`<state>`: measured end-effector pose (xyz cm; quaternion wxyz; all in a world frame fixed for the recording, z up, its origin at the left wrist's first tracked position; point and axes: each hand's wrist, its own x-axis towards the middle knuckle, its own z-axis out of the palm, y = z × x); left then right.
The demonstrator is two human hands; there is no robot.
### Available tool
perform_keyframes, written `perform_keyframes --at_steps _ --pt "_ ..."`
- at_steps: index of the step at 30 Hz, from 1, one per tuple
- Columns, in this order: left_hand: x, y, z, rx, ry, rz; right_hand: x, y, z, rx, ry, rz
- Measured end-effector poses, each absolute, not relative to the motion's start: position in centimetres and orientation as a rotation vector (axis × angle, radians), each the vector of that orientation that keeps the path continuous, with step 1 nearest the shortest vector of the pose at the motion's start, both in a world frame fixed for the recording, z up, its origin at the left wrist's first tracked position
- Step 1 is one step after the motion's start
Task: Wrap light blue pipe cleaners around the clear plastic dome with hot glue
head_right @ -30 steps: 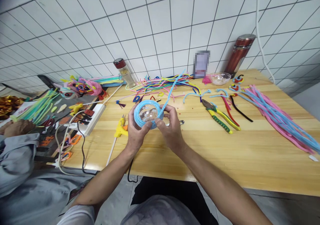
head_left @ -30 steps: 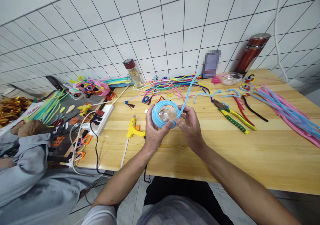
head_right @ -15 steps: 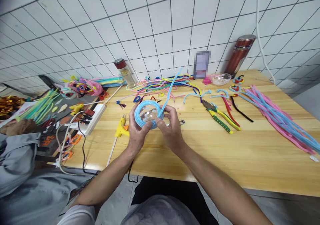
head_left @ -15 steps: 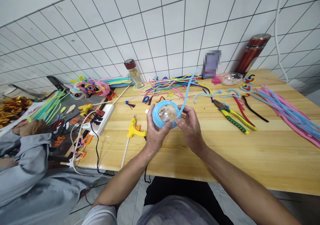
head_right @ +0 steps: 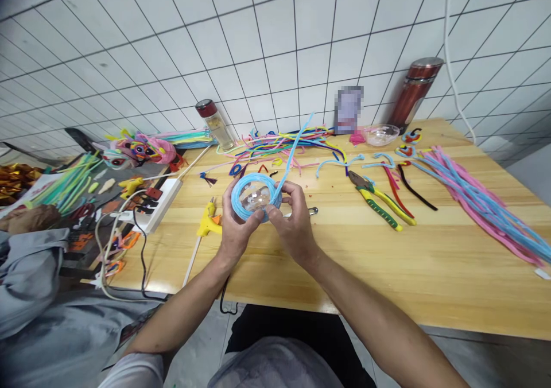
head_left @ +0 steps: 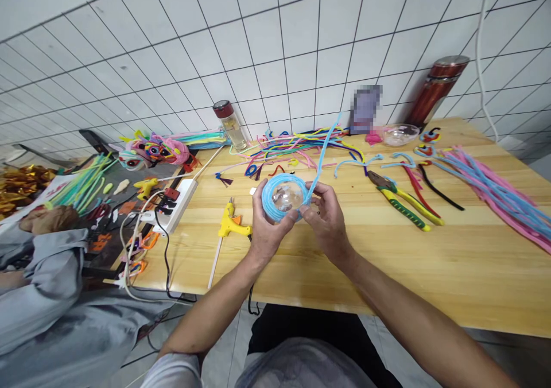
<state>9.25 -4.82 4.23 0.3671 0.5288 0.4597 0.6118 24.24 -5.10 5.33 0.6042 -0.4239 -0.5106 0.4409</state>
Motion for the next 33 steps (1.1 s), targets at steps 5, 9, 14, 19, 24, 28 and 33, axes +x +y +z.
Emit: perform_keyframes --at_steps 5,9,14,19,24,28,33 --pt "9.2 -4.8 4.3 1.371 1.169 1.577 24.5 -5.0 5.5 -0.953 -1.203 1.025" --pt "9.2 -4.8 4.3 1.353 1.147 1.561 24.8 -4.8 5.8 -0.972 -1.247 0.938" --pt "9.0 -4.8 4.6 1.361 1.137 1.531 25.3 -4.4 5.9 -0.984 -1.294 0.884" --pt "8.6 -4.6 5.0 1.387 1.133 1.467 25.7 -3.9 6.1 -0.987 -1.342 0.861" --pt "8.0 -4.3 5.2 1.382 1.099 1.378 26.2 -3.5 6.7 -0.951 -1.289 1.108" --pt "7.5 -4.1 5.3 1.343 1.038 1.296 26.6 -3.3 7.2 -0.867 -1.19 1.351" --pt "6.7 -3.7 5.3 1.33 0.968 1.204 26.7 -3.2 7.3 -0.833 -1.115 1.53"
